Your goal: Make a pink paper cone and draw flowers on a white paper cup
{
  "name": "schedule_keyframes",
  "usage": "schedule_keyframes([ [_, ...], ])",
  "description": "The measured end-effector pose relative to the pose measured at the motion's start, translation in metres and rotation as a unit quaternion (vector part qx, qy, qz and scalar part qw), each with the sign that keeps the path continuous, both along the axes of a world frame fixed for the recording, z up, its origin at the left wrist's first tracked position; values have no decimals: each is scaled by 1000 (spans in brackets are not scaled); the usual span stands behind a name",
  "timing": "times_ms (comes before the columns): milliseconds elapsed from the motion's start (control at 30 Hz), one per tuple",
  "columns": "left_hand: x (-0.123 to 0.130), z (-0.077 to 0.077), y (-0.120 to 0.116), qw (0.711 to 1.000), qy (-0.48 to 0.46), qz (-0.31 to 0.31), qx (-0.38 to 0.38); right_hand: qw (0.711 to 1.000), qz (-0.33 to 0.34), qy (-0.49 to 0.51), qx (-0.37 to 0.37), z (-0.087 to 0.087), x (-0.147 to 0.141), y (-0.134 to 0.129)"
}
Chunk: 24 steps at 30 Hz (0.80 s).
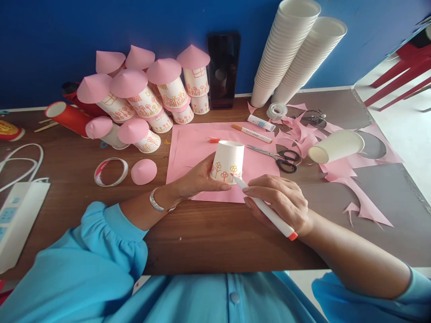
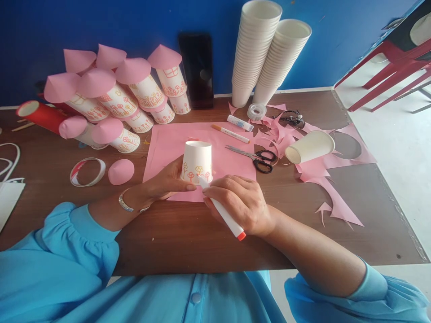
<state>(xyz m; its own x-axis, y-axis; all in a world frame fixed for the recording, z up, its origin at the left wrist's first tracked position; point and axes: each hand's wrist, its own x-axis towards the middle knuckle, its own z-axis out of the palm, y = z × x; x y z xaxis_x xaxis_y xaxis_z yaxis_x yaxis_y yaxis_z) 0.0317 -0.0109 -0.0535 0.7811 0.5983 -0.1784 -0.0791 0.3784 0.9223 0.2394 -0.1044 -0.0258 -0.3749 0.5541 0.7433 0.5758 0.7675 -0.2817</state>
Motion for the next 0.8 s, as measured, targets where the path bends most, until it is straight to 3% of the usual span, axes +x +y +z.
schedule_keyframes([
  [800, 0, 0, 2, 1000, -15, -6, 17, 1000, 30, -5, 3, 3, 2, -1],
])
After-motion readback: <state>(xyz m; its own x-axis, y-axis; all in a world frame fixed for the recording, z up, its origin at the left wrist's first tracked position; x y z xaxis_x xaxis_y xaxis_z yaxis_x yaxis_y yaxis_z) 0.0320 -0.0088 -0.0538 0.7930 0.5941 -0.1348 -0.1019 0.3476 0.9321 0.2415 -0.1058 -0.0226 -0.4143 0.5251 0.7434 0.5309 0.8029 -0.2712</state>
